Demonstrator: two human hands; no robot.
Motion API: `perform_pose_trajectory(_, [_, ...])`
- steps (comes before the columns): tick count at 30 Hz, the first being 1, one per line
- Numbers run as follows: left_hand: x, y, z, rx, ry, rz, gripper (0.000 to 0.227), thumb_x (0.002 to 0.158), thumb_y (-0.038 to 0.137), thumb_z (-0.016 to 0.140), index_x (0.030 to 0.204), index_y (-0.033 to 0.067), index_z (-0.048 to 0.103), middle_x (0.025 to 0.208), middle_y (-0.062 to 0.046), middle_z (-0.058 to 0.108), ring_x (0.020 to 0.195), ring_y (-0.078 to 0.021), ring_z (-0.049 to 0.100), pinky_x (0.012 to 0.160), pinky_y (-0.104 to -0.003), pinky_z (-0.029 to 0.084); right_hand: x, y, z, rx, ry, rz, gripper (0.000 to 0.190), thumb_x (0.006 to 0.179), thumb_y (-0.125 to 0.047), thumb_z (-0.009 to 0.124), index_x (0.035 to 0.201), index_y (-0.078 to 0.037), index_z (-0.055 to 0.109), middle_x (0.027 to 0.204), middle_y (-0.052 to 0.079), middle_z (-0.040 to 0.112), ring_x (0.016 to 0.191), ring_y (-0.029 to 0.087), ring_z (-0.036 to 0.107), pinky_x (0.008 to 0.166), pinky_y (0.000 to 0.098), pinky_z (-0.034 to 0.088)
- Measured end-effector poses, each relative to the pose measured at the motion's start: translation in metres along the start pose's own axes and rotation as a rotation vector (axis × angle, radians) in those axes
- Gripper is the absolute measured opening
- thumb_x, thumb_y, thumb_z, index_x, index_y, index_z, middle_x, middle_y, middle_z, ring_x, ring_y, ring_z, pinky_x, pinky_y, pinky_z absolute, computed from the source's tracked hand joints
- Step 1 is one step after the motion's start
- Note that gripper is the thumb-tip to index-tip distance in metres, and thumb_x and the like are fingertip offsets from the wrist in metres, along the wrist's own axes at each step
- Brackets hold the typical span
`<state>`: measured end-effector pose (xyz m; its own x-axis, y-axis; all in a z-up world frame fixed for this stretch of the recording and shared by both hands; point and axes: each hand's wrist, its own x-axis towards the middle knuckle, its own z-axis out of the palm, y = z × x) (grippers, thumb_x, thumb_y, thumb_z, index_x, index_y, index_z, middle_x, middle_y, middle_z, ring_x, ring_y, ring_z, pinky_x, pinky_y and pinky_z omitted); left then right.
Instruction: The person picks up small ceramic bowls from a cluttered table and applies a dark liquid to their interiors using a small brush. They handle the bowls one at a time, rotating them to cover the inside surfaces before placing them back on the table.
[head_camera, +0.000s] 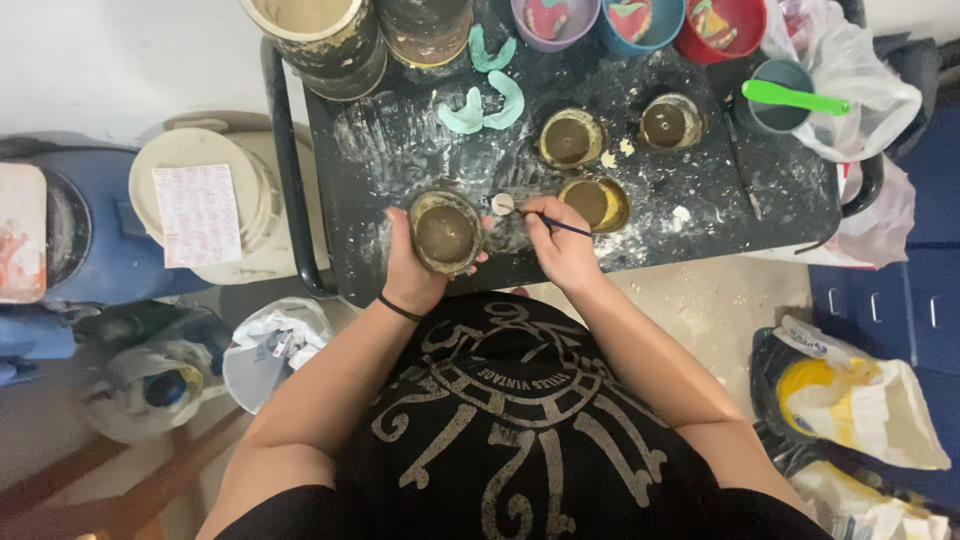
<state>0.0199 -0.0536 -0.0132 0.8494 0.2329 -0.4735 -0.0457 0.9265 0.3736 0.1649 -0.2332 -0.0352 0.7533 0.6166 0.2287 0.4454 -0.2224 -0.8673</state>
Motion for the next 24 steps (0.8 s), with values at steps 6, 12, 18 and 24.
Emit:
perform_pose_trajectory(6, [-0.005,0.021,0.014,0.167,-0.066,0.035,0.105,0.093,0.083,0.018,0.130,-0.0027,0.065,0.115,-0.040,0.069,0.082,-0.0571,0.072,0.059,-0.053,0.065,-0.003,-0.003,0.014,-0.140,-0.069,-0.047,0.015,0.098,-0.013,0.063,0.105,-0.008,0.075,0.095,0.019,0.074,0.094,0.044,0.071,0.088,0.0519,0.054])
perform_pose_trajectory(12, [-0.010,0.036,0.025,0.179,-0.085,-0.076,0.089,0.089,0.080,0.033,0.107,-0.0001,0.069,0.097,-0.038,0.073,0.074,-0.0524,0.074,0.052,-0.053,0.066,-0.005,-0.015,0.016,-0.146,-0.015,-0.031,0.016,0.100,-0.012,0.062,0.107,-0.007,0.075,0.095,0.019,0.074,0.094,0.043,0.070,0.087,0.0504,0.055])
perform_pose_trajectory(18, [-0.009,0.024,-0.001,0.152,-0.074,-0.053,0.079,0.092,0.073,0.039,0.118,0.0033,0.064,0.097,-0.039,0.072,0.073,-0.0533,0.073,0.048,-0.049,0.065,-0.010,-0.020,0.018,-0.155,-0.007,0.033,0.014,0.102,-0.012,0.061,0.106,-0.006,0.073,0.091,0.022,0.072,0.091,0.046,0.069,0.084,0.0533,0.055])
perform_pose_trajectory(24, [0.006,0.017,-0.034,0.158,-0.176,-0.128,0.091,0.095,0.079,0.034,0.131,0.0003,0.063,0.105,-0.041,0.070,0.077,-0.0540,0.072,0.050,-0.050,0.066,-0.011,-0.051,0.004,-0.033,0.109,0.096,0.012,0.102,-0.007,0.065,0.111,-0.005,0.073,0.097,0.021,0.073,0.095,0.035,0.071,0.087,0.0473,0.054])
